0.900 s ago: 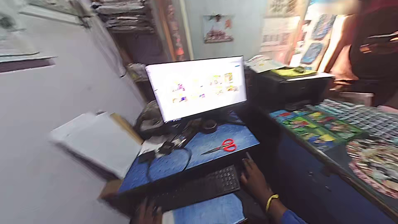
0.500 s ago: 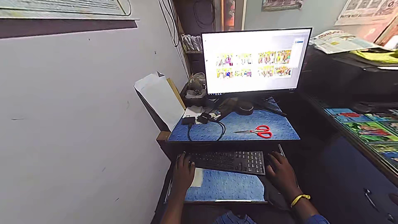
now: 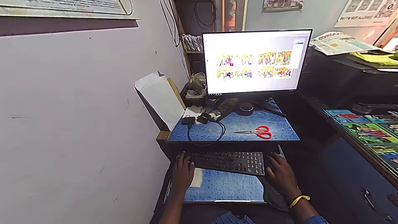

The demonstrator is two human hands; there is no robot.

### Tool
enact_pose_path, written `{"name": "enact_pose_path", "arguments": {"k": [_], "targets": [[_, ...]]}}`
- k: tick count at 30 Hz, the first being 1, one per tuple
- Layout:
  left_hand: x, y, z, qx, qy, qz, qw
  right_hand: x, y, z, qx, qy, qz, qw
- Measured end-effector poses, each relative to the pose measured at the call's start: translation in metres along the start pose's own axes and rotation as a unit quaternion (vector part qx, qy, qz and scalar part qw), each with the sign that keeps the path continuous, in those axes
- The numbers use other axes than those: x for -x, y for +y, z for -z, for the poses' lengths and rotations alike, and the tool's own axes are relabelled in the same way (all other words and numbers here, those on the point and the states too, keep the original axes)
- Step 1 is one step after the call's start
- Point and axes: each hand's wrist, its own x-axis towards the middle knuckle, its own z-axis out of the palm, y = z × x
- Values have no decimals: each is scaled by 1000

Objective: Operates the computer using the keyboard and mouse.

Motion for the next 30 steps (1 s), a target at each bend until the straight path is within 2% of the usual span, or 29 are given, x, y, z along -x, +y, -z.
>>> {"name": "enact_pose_path", "arguments": {"k": [30], "targets": [[1, 0, -1, -6, -5, 5, 1000, -2, -4, 2, 12, -6, -24, 1000]]}}
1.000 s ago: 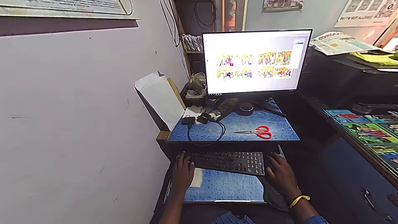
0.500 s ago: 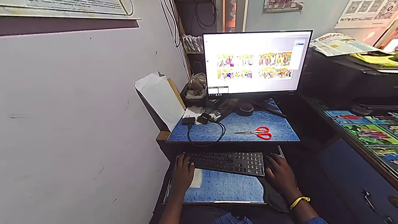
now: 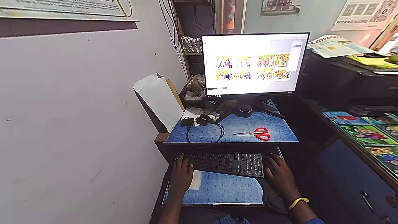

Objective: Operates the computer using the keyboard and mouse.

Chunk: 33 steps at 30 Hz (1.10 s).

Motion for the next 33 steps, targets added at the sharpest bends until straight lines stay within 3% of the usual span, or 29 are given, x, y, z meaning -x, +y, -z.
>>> {"name": "enact_pose_path", "arguments": {"k": [8, 15, 33], "targets": [[0, -2, -3, 4, 18, -18, 1000, 2, -3, 2, 10, -39, -35, 999], [1, -1, -2, 10, 20, -21, 1000, 0, -3, -1, 21, -4, -84, 996], [1, 6, 14, 34, -36, -21, 999, -1, 1, 0, 8, -35, -55, 998]]}}
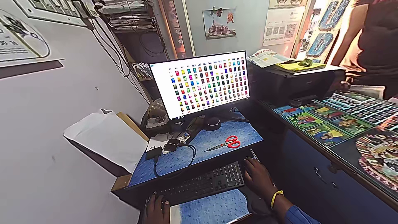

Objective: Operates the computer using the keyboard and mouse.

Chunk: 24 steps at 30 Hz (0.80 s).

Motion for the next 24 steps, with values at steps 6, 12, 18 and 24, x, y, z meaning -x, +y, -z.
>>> {"name": "enact_pose_path", "arguments": {"k": [6, 12, 18, 24], "targets": [[1, -7, -11, -9, 42, -13, 999, 0, 0, 0, 15, 18, -15, 1000], [-2, -10, -16, -32, 46, 7, 998, -1, 0, -2, -7, 32, -19, 999], [-2, -8, -15, -38, 43, 11, 998, 0, -2, 0, -6, 11, 24, 1000], [-2, -10, -17, -37, 51, 7, 998, 0, 0, -3, -10, 50, 4, 999]]}}
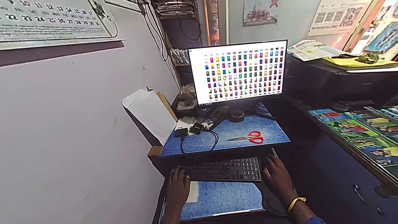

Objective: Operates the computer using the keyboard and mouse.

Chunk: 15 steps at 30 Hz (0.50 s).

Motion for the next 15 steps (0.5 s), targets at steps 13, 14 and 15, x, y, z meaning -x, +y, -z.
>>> {"name": "enact_pose_path", "arguments": {"k": [13, 14, 15], "targets": [[1, 0, 5, 25, -13, -14, 999, -1, -2, 5, 12, -18, -43, 999], [1, 0, 5, 26, -15, -16, 999, -1, -2, 6, 9, -30, -44, 999], [2, -1, 4, 27, -14, -19, 999, -1, -2, 7, 6, -37, -45, 998]]}}
